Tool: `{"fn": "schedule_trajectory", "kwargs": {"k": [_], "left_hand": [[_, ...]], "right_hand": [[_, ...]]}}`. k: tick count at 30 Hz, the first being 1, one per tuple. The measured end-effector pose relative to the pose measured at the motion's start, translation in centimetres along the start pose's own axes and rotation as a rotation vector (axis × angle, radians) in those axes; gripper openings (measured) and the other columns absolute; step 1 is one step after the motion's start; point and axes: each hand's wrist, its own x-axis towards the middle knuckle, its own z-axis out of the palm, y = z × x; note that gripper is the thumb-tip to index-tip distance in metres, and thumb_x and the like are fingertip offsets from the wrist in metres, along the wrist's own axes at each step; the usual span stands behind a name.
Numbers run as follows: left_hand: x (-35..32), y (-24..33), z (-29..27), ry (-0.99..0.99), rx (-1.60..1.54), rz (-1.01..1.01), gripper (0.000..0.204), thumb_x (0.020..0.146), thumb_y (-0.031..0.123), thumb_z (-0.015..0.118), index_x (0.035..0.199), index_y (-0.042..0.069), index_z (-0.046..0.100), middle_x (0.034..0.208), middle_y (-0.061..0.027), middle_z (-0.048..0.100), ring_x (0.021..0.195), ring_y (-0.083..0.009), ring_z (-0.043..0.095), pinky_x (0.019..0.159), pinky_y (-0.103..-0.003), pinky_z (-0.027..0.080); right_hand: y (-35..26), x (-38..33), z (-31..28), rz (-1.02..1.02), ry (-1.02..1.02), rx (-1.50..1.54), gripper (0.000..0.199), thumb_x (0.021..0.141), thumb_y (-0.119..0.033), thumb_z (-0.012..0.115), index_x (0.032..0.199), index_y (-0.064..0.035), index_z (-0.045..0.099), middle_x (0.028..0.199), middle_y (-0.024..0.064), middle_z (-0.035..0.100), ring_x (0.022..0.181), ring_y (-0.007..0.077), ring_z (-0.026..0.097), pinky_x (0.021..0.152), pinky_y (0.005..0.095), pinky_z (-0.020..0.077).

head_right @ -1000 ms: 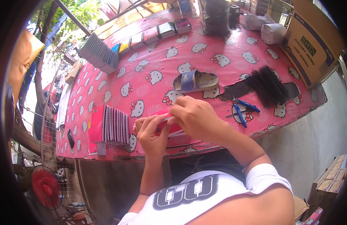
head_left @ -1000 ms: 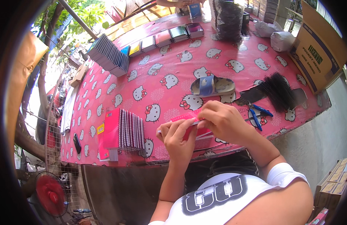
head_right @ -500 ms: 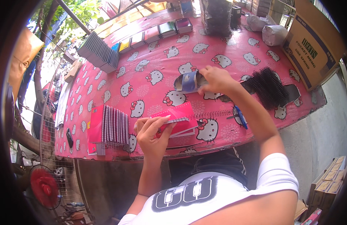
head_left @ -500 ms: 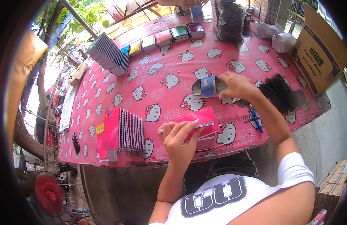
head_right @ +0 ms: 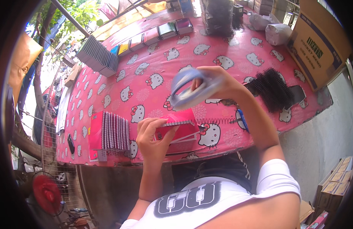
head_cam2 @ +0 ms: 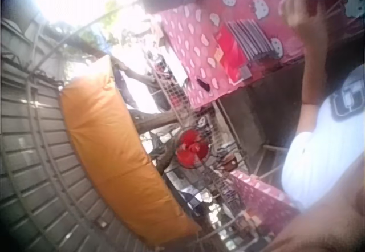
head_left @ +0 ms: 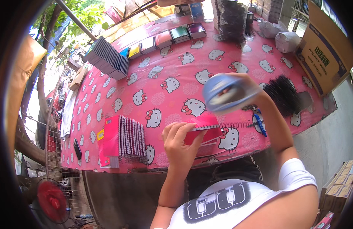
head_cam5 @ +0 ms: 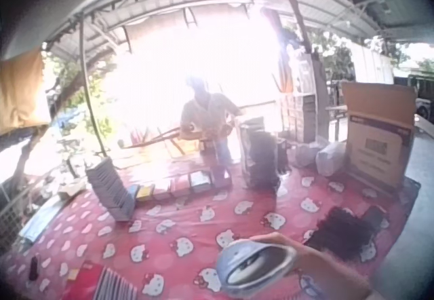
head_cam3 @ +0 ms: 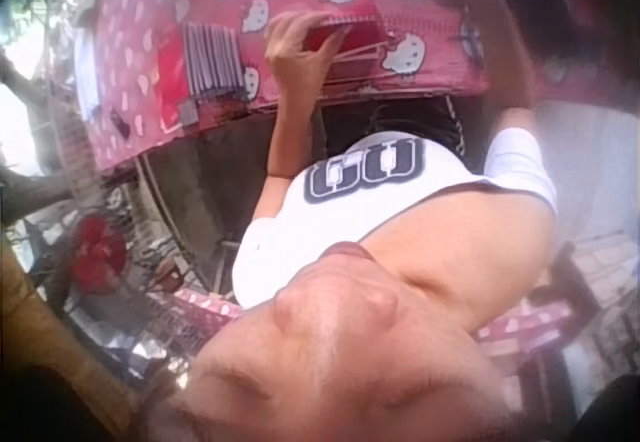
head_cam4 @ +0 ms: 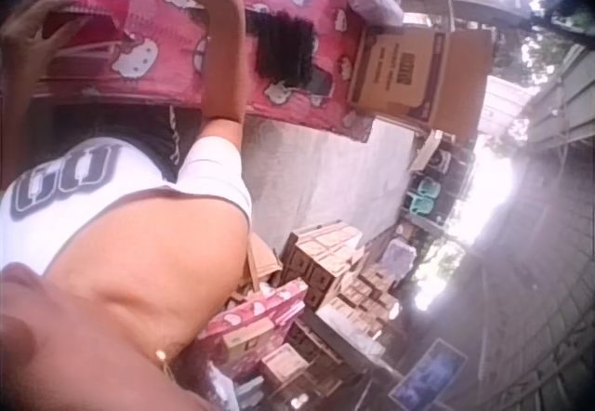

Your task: The person assembles notebooks by hand using wire coils and pliers to secure the spine. They pick up a notebook, thread a coil through the holes, and trim the excess wire with pliers.

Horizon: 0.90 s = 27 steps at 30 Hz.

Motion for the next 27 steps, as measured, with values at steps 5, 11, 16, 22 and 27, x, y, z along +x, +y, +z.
{"fn": "schedule_trajectory", "kwargs": {"k": [5, 11, 16, 22, 27], "left_hand": [[0.5, 0.4, -1.2, 0.070, 0.049, -0.060, 0.033, 0.064, 0.013, 0.086, 0.094, 0.008, 0.070, 0.104, -0.0076, 0.063, 0.097, -0.0243, 0.058, 0.080, -0.035, 0.047], [-1.4, -1.9, -1.3, 0.104, -0.445, -0.340, 0.039, 0.081, -0.005, 0.072, 0.118, -0.003, 0.059, 0.113, -0.0092, 0.061, 0.096, -0.0130, 0.060, 0.084, -0.028, 0.053], [-2.3, -2.6, -2.1, 0.213, -0.731, -0.575, 0.036, 0.081, -0.008, 0.070, 0.116, -0.003, 0.062, 0.105, -0.0086, 0.067, 0.096, -0.0104, 0.062, 0.082, -0.023, 0.051], [-3.1, -4.3, -2.3, 0.209, -0.951, -0.509, 0.032, 0.080, -0.010, 0.070, 0.111, -0.004, 0.064, 0.102, -0.0099, 0.068, 0.093, -0.0114, 0.063, 0.080, -0.023, 0.052], [-2.5, -4.6, -1.1, 0.242, -1.208, -0.422, 0.032, 0.082, -0.004, 0.071, 0.112, -0.002, 0.061, 0.102, -0.0103, 0.066, 0.092, -0.0113, 0.060, 0.079, -0.023, 0.050]], "right_hand": [[-1.8, 1.4, 0.9, -0.055, -0.085, -0.264, 0.037, 0.066, 0.000, 0.075, 0.102, 0.0015, 0.065, 0.086, 0.0073, 0.069, 0.082, 0.0100, 0.061, 0.075, 0.0288, 0.0502], [-2.3, 3.0, 2.5, -0.088, -0.094, -0.239, 0.038, 0.062, -0.001, 0.076, 0.098, 0.0016, 0.064, 0.086, 0.0103, 0.068, 0.079, 0.0126, 0.063, 0.072, 0.0299, 0.0506], [-1.6, 3.5, 3.7, -0.093, -0.249, 0.190, 0.035, 0.061, 0.000, 0.074, 0.094, -0.0005, 0.063, 0.082, 0.0106, 0.066, 0.076, 0.0138, 0.062, 0.070, 0.0319, 0.0502], [-0.7, 3.4, 3.4, -0.041, 0.020, -0.005, 0.041, 0.061, -0.002, 0.073, 0.100, -0.0020, 0.062, 0.087, 0.0110, 0.067, 0.082, 0.0232, 0.066, 0.074, 0.0360, 0.0514], [6.2, 0.3, 0.4, -0.051, 0.264, -0.859, 0.053, 0.069, -0.009, 0.076, 0.118, 0.0001, 0.059, 0.101, 0.0166, 0.067, 0.094, 0.0374, 0.066, 0.083, 0.0398, 0.0529]]}}
